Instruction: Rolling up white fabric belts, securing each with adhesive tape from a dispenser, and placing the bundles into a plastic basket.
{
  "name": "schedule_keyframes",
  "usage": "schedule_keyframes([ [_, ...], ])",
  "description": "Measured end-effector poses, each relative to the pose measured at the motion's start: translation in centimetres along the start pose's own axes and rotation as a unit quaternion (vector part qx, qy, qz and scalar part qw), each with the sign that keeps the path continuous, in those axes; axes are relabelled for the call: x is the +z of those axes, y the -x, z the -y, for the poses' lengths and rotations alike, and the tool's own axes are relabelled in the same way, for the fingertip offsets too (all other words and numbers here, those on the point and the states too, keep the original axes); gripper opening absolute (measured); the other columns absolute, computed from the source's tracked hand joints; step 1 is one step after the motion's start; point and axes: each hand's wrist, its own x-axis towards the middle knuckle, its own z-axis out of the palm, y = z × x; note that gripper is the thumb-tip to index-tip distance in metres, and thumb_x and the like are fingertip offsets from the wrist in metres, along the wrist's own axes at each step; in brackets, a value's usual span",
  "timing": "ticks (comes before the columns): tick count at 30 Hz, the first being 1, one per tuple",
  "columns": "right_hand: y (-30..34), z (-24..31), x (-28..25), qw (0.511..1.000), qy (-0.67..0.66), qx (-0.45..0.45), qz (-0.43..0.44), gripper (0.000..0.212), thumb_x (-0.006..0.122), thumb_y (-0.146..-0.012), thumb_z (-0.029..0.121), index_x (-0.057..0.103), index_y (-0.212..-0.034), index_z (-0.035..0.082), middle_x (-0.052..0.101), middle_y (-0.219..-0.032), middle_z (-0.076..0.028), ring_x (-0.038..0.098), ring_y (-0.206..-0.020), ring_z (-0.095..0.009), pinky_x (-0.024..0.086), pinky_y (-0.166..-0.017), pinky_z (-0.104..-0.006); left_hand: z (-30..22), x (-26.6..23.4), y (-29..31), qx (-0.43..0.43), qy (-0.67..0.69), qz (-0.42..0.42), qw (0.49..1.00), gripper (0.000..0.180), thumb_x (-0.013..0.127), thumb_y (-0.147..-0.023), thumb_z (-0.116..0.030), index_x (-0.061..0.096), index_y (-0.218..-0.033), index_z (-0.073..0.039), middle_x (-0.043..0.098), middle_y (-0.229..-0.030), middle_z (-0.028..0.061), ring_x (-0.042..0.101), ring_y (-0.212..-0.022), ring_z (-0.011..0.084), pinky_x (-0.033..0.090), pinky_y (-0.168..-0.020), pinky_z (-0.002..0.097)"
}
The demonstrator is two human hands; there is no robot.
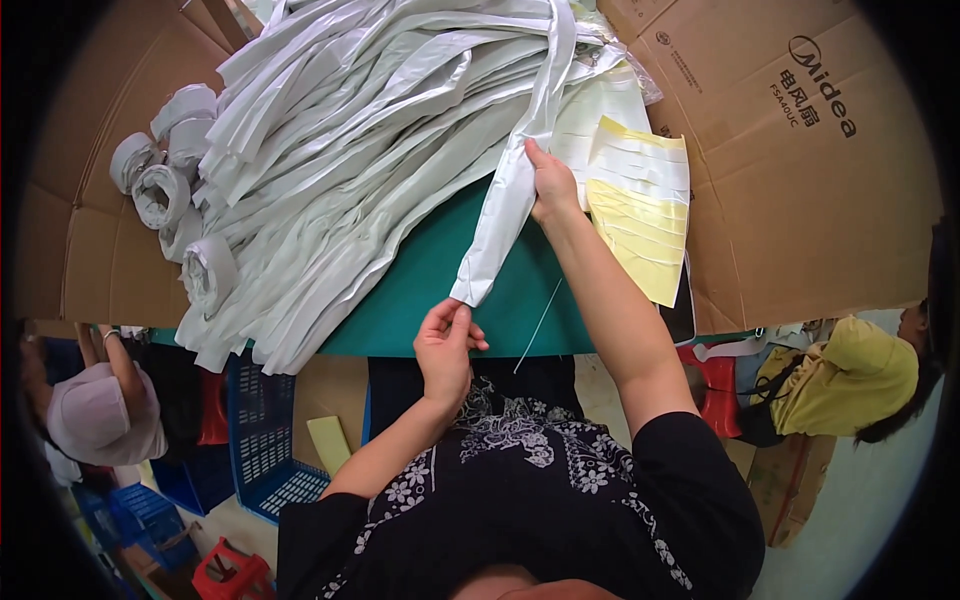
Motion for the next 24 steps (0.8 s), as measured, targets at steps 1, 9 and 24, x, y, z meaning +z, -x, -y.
schedule_keyframes([
  [1,-0.2,0.2,-0.1,1.0,0.0,0.001,0.002,0.024,0.058,-0.088,0.022,0.057,-0.096,-0.001,0.063,-0.087,-0.01,0.062,-0.076,-0.021,0.052,-0.07,-0.0355,-0.1,0.1,0.0,0.001,0.0,-0.002,1.0,0.018,0.056,-0.089,-0.009,0.059,-0.101,0.003,0.057,-0.069,0.0033,0.053,-0.057,0.0084,0.046,-0.052,0.0214],
  [9,0.2,0.5,0.6,1.0,-0.004,-0.002,-0.008,0.024,0.056,-0.09,0.021,0.055,-0.101,-0.001,0.062,-0.092,-0.011,0.061,-0.081,-0.023,0.052,-0.074,-0.0365,-0.3,1.0,-1.1,-0.145,0.139,-0.007,0.98,0.02,0.055,-0.09,-0.012,0.054,-0.106,0.0,0.059,-0.09,0.0063,0.056,-0.063,0.0108,0.05,-0.056,0.0239],
  [24,-0.1,-0.1,0.7,1.0,-0.023,0.005,-0.008,0.025,0.052,-0.091,0.019,0.051,-0.107,-0.001,0.06,-0.093,-0.011,0.06,-0.082,-0.023,0.051,-0.075,-0.0392,-0.3,2.1,-1.8,-0.037,0.078,-0.053,0.995,0.026,0.061,-0.084,-0.002,0.055,-0.109,0.005,0.062,-0.098,0.0099,0.062,-0.085,0.0158,0.053,-0.074,0.0256],
])
